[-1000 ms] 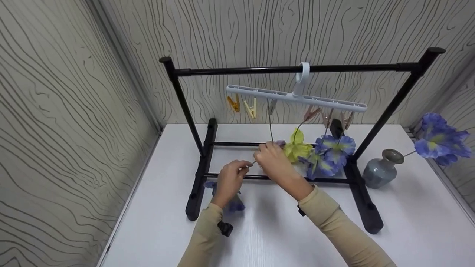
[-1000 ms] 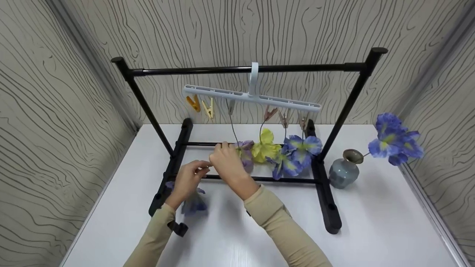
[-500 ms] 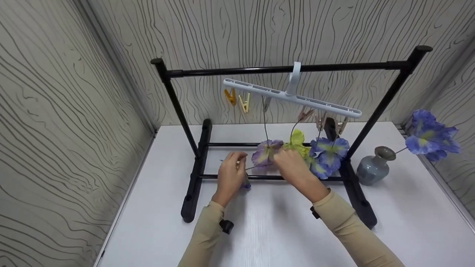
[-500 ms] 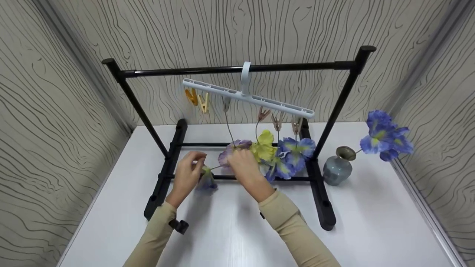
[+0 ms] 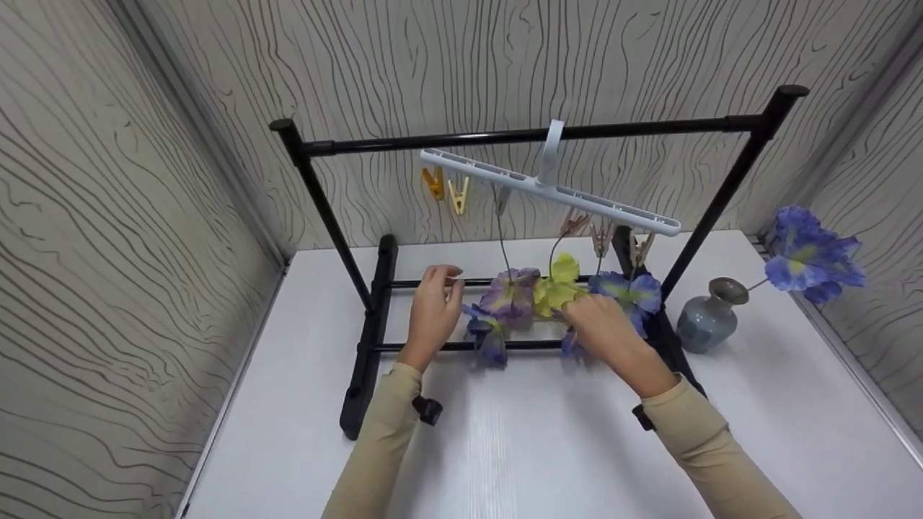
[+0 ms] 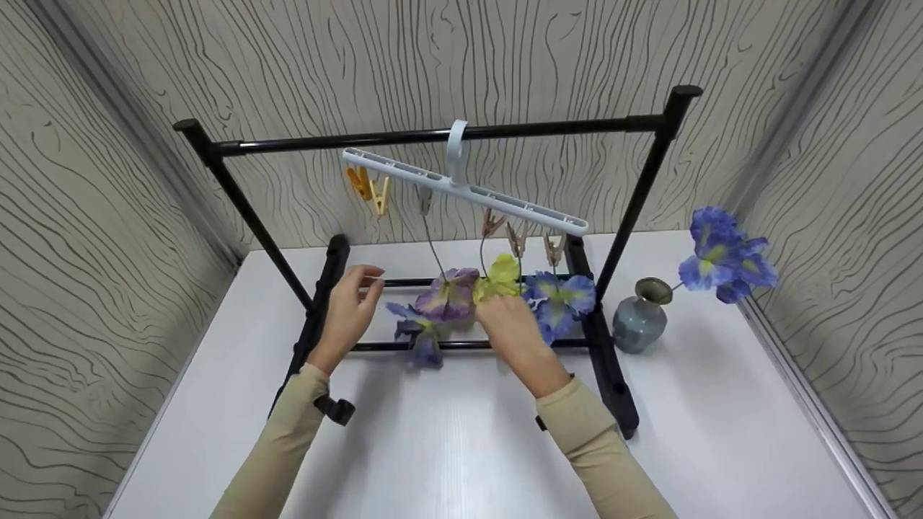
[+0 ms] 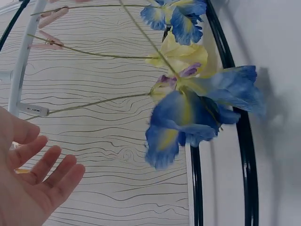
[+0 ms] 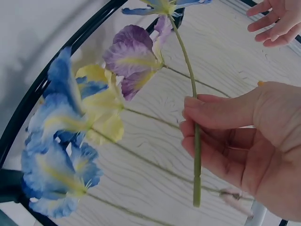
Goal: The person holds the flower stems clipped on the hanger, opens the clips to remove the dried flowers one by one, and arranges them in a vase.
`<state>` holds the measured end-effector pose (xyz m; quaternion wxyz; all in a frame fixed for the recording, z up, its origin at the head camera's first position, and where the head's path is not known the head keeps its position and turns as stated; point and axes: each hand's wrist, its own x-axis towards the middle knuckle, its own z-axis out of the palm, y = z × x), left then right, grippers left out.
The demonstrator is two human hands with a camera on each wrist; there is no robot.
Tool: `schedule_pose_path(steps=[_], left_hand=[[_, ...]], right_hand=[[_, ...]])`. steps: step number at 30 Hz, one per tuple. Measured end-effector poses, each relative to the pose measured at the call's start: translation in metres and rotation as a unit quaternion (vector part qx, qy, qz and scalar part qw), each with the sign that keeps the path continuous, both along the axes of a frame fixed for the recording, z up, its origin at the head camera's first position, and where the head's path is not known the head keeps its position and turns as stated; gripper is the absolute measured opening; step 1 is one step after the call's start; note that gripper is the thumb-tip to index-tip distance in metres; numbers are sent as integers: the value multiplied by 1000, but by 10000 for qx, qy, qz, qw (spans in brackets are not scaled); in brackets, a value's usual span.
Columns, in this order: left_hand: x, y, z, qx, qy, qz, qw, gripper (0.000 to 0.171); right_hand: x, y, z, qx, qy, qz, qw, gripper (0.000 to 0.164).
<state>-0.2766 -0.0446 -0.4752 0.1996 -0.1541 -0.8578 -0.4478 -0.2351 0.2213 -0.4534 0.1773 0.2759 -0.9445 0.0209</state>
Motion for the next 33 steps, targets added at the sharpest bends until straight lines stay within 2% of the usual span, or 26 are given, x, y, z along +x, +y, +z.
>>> schedule_pose_path(steps=[4,8,13,20,26,33], left_hand=[[-11,2,7,183,-313,-143,9992,17],[-19,7,7,280,-378,-292,9985,17],[-25,8,6,370,-488,-445,9971,19],[-33,13,10,549,-708,-601,9942,26],[-42,21,12,729,-1005,-734,9895,40],[-53,27,9,822,-1241,-741,9861,50]], right_hand=[[2,18,1,28,26,-204,9998,33],[0,40,-1,-97,-56,-379,9992,24],[1,67,-4,-291,-14,-439,9986,20],[3,99,-6,-502,233,-384,9977,20],[5,130,-14,-838,585,-384,9940,23],[5,158,-27,-1283,1497,-23,9804,33]])
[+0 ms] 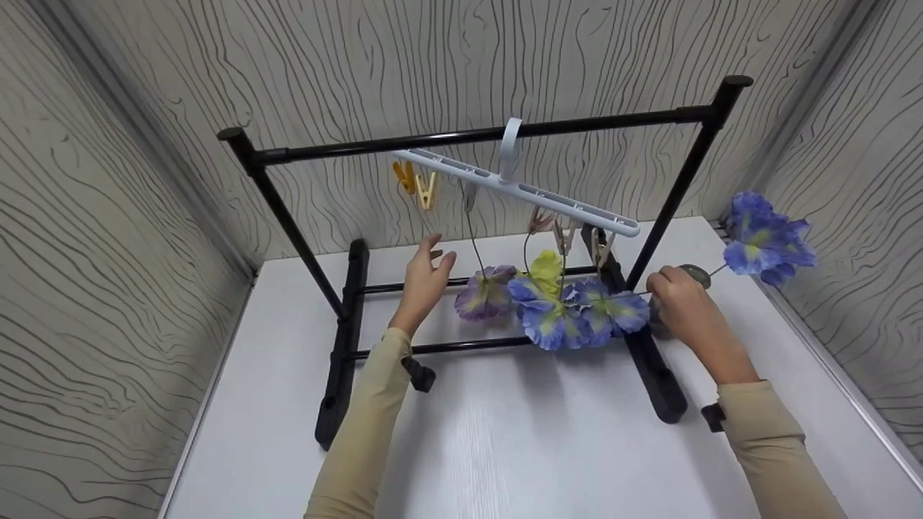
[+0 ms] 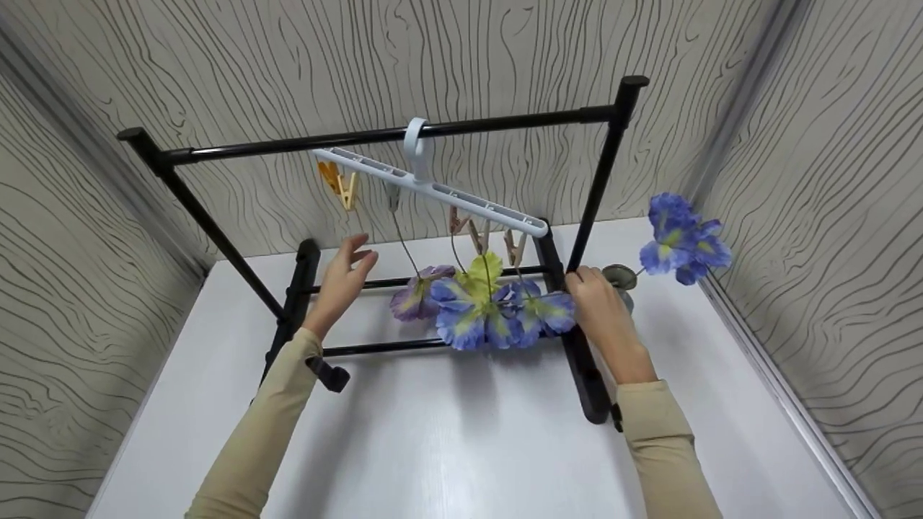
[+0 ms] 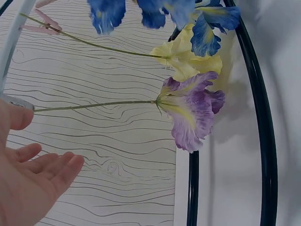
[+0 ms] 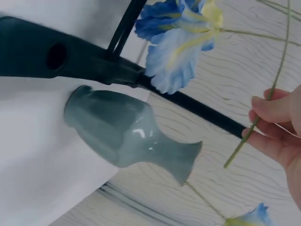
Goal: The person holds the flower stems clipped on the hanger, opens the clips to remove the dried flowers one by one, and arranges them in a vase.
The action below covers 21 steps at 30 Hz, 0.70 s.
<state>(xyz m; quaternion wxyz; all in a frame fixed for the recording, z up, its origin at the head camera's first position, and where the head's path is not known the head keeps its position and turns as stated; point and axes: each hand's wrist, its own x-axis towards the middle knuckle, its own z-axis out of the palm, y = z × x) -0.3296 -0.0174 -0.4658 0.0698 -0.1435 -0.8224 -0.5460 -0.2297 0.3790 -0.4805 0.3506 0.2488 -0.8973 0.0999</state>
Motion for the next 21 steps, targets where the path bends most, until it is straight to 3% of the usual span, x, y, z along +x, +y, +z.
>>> schedule_pose_path(steps=[7,13,21], left_hand=[[-9,1,-3,47,-311,-152,9994,54],[-15,3,-6,112,-522,-183,9984,55],[-19,9,-10,302,-852,-306,9954,52]], right_hand=[[3,11,-7,-323,177,-172,9992,36],[3,16,-13,-979,169,-343,9945,34],[1,24,-21,-2245,222,-1126,9677,23]])
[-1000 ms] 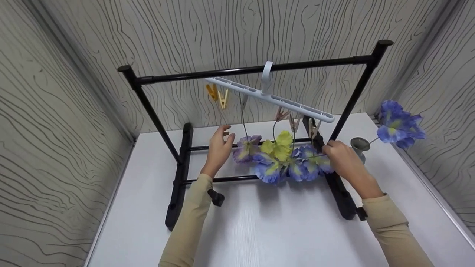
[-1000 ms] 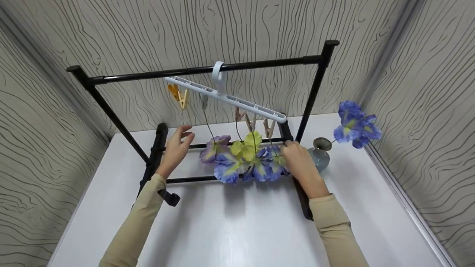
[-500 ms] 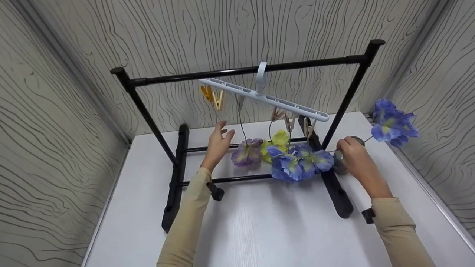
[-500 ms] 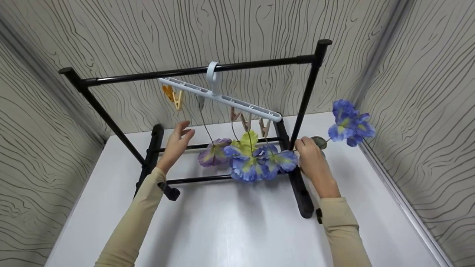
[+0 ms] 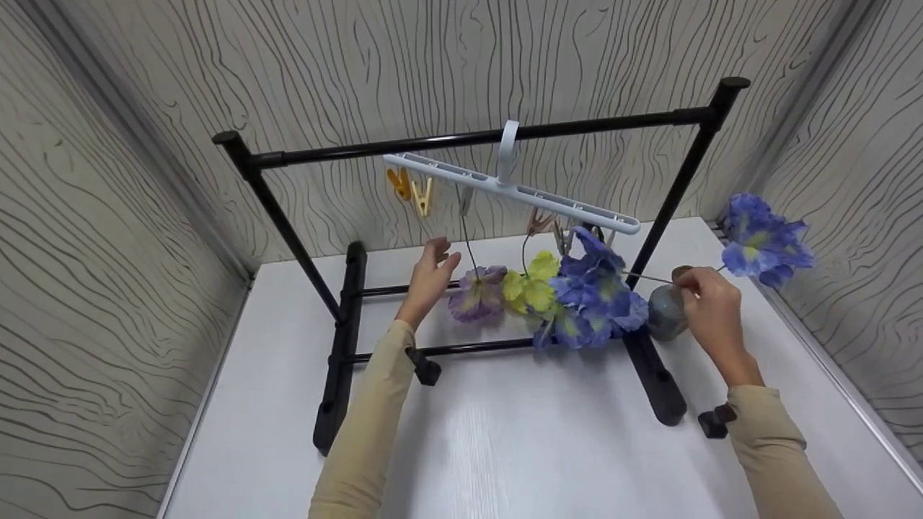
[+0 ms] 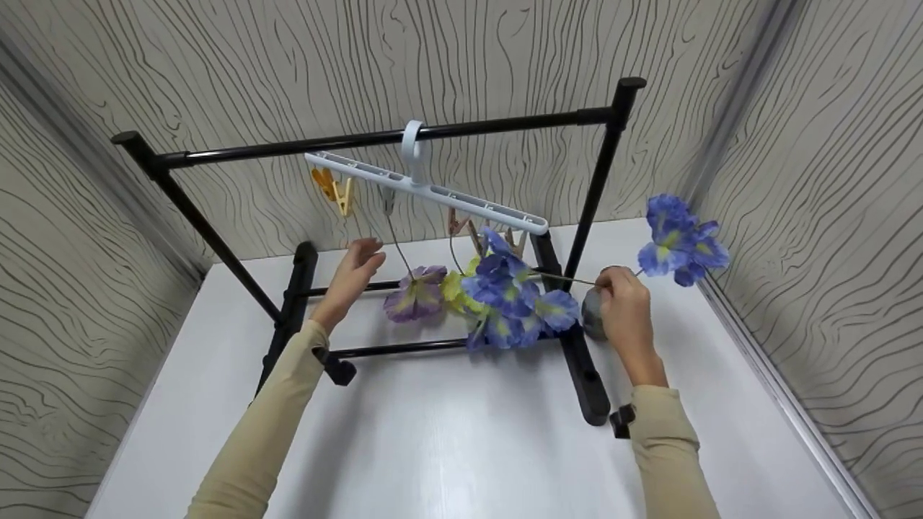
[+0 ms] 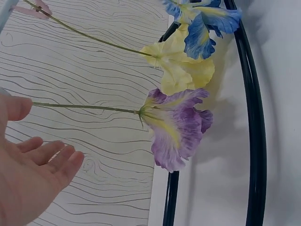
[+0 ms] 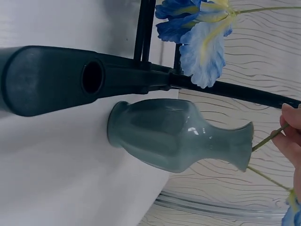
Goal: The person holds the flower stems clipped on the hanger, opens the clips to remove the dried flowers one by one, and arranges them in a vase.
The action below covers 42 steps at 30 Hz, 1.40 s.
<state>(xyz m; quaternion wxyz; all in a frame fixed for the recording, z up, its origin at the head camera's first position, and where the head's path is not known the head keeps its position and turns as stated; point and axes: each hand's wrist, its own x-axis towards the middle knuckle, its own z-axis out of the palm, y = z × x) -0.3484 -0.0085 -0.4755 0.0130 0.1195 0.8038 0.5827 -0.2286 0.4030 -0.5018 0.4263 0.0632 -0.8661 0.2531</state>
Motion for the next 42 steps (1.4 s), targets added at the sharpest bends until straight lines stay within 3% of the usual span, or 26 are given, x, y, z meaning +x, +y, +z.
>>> schedule_pose_path(steps=[8,12,15,23,26,30,34,38,42], left_hand=[[0,5,-2,291,-230,-276,9989,53],[1,6,-2,338,-221,-288,9988,51],[3,5,-1,335,-167,-273,9989,48],[4,5,-2,284,-13,-126,9995,42],[4,4,-1,252,49,-15,9997,40],[5,4,0,251,90,15,9996,38],[5,5,0,251,19,-19,9997,36],[4,6,-1,226,-41,49,9997,35],[5,10,0,268,-44,143,9995,38]], right_hand=[[-3,3,1,-1126,-424,-658,9906,8],[-6,4,-3,-1474,-397,-706,9858,7],[-8,3,-7,-1611,-362,-716,9837,9],[-11,4,-14,-1436,-206,-1366,9799,12],[-12,3,-14,-2254,-206,-1078,9681,10],[-10,0,-11,-3372,-348,-1042,9350,11],[-8,-1,-11,-3473,-395,-1319,9276,19],[-8,-1,-13,-4011,-195,-1245,9073,11],[-8,2,-17,-4362,-183,-1473,8875,10]])
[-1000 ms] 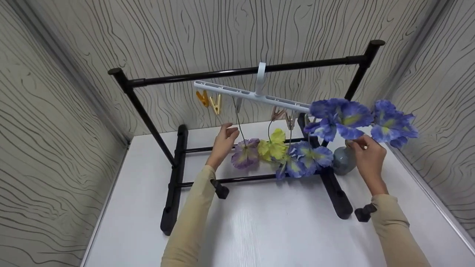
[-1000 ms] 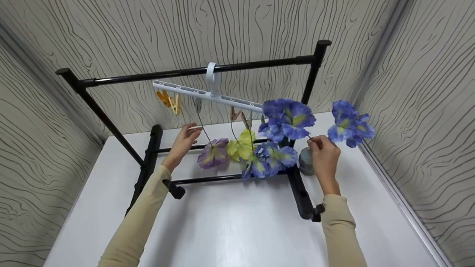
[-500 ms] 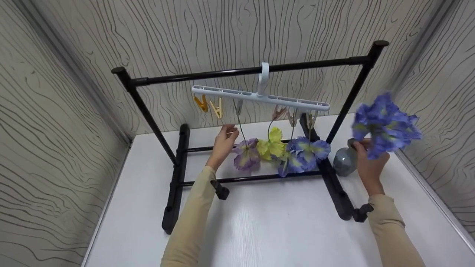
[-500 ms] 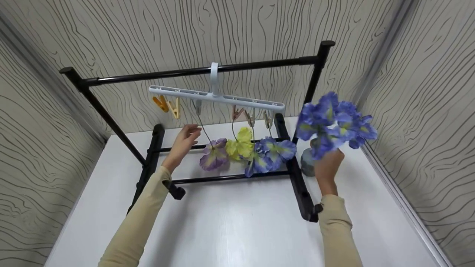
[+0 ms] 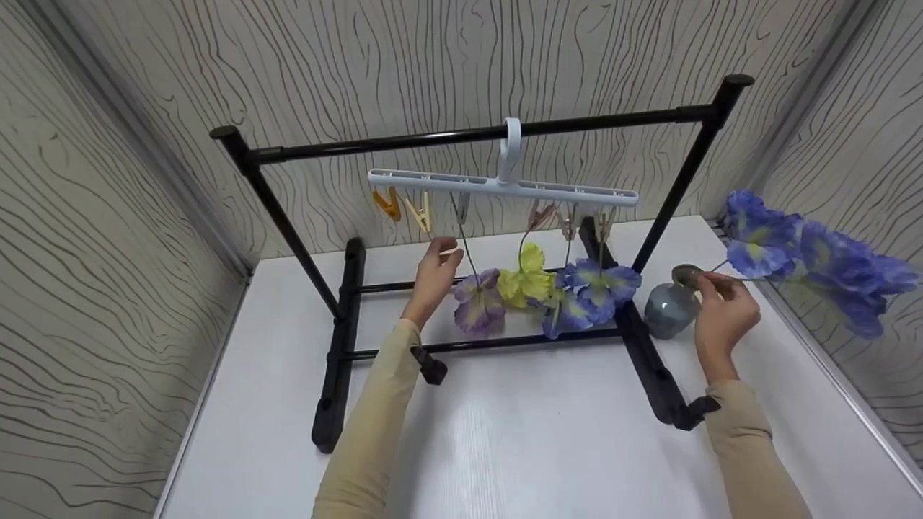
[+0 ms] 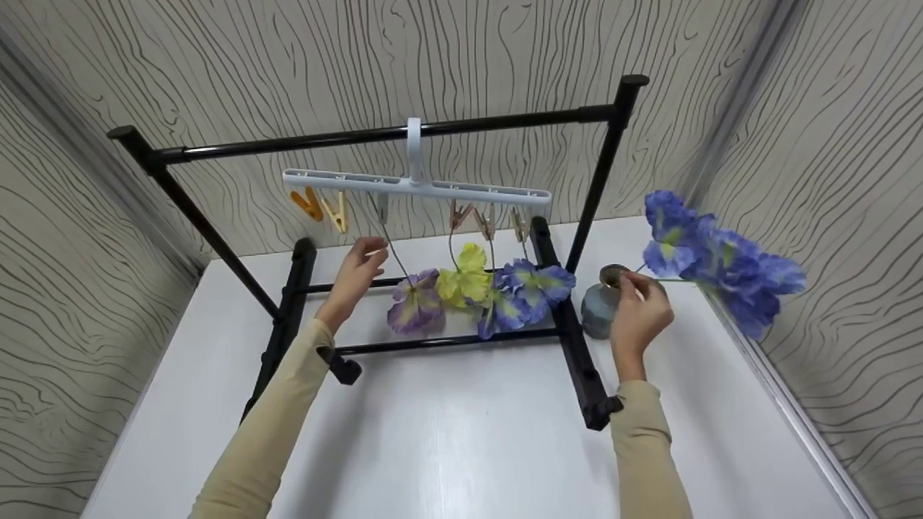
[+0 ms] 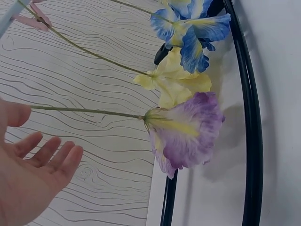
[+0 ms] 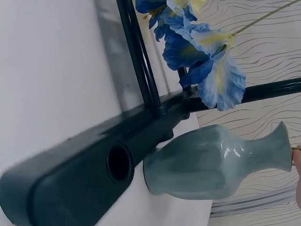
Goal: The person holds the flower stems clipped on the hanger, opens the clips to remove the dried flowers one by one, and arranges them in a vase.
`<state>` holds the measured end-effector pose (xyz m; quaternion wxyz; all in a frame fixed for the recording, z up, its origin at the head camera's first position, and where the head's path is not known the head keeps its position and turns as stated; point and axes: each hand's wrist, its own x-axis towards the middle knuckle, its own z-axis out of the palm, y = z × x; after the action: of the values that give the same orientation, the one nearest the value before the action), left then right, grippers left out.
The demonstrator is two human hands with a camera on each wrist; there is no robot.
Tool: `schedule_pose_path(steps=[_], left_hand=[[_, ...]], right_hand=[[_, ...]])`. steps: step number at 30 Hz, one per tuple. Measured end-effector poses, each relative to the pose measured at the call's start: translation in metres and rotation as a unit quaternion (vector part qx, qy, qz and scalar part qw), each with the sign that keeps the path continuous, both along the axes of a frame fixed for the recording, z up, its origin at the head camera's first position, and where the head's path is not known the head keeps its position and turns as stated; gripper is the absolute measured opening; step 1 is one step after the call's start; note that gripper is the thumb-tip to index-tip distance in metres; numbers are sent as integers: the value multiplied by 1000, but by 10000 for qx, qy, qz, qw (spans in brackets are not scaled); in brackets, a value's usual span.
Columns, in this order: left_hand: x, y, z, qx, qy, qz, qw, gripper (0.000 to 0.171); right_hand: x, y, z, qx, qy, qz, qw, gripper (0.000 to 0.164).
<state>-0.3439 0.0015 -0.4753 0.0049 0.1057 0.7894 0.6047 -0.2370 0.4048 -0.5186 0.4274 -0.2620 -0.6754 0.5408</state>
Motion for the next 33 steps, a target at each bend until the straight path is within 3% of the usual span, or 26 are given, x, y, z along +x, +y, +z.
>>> schedule_pose_path(steps=[4,11,17,20,23,29,31,33], left_hand=[[0,5,2,179,-29,-46,9998,44],[1,12,3,382,58,-162,9991,46],[1,15,1,418,191,-72,9989,42],[2,17,-1,400,428,-46,9983,36],[3,18,-3,376,807,-88,9960,28],[9,18,-7,432,1118,-150,9927,19],[12,19,-8,495,1094,-204,9926,18],[16,20,-9,524,1062,-272,9926,17]], right_hand=[[-2,4,-5,-544,-162,-211,9982,15],[-4,2,-4,-2026,419,-87,9783,22],[6,-20,-16,-2268,-301,348,9729,21],[16,-45,-27,-2128,-560,891,9714,18],[26,-76,-29,-1908,-744,1709,9638,19],[27,-137,-3,-929,-1234,3396,9278,19],[21,-151,8,-623,-1299,3774,9148,17],[14,-162,19,-369,-1255,3981,9080,15]])
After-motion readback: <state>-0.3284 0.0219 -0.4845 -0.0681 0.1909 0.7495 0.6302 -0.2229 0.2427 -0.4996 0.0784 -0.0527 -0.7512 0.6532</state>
